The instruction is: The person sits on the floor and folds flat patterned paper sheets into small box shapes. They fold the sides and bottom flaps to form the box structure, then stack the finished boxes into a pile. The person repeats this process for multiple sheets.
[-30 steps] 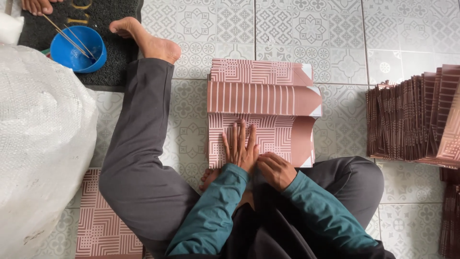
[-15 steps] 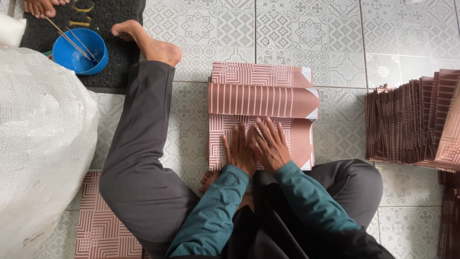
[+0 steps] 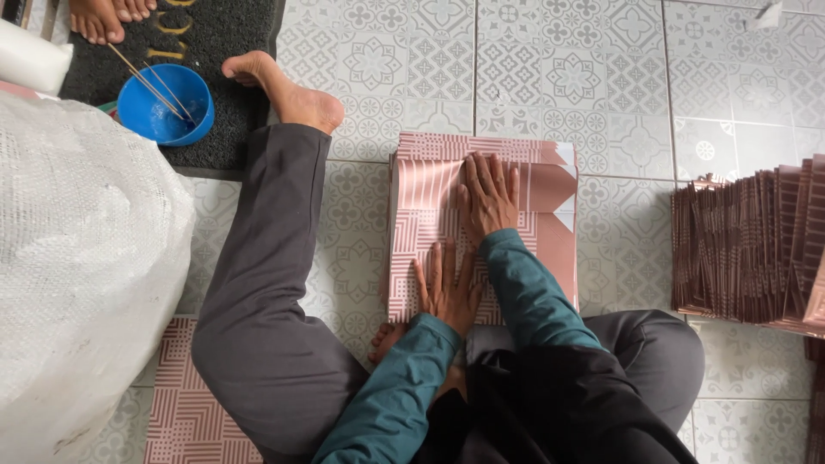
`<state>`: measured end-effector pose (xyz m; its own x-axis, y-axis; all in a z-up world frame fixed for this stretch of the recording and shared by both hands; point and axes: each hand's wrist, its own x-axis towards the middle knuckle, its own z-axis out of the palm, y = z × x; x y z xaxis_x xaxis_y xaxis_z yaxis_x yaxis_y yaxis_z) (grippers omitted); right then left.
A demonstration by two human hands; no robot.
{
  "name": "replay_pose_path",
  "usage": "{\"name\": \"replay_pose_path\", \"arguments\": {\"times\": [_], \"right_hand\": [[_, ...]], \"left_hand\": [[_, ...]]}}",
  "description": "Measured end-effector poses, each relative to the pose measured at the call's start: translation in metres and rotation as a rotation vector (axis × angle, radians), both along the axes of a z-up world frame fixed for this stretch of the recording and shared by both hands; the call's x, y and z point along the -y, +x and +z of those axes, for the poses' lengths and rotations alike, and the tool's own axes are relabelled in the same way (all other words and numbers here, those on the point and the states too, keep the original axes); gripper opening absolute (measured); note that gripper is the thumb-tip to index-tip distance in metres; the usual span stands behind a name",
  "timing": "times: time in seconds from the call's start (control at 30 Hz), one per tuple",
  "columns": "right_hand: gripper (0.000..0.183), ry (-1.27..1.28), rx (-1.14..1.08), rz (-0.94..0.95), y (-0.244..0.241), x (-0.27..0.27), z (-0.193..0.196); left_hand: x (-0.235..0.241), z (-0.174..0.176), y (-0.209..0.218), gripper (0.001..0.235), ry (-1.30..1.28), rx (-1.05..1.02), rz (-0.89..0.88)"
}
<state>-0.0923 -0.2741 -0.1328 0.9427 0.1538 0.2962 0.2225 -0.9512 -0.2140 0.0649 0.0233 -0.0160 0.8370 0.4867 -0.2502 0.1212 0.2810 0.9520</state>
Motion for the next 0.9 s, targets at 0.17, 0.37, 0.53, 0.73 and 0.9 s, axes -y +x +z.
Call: {"name": "replay_pose_path", "arguments": {"times": [0.17, 0.37, 0.53, 0.73, 0.9], "right_hand": [[0.056, 0.013, 0.081, -0.018, 0.009, -0.017, -0.010], [0.049, -0.029, 0.196, -0.017, 0.017, -0.047, -0.014], [0.047, 0.040, 0.136, 0.011, 0.014, -0.076, -0.008], [0.048, 0.035, 0.144, -0.054, 0.029, -0.109, -0.015], [0.046, -0.008, 0.020, -0.018, 0.032, -0.090, -0.006]], "left_hand": [[-0.015, -0.033, 0.011, 0.118, 0.332, -0.053, -0.086], [-0.018, -0.033, 0.013, 0.125, 0.521, -0.179, -0.161], [0.002, 0.027, -0.012, 0.120, 0.713, -0.509, -0.257], [-0.051, -0.156, 0.060, 0.194, 0.955, 0.036, 0.060], [-0.040, -0.146, 0.051, 0.184, 0.855, 0.211, 0.135]]}}
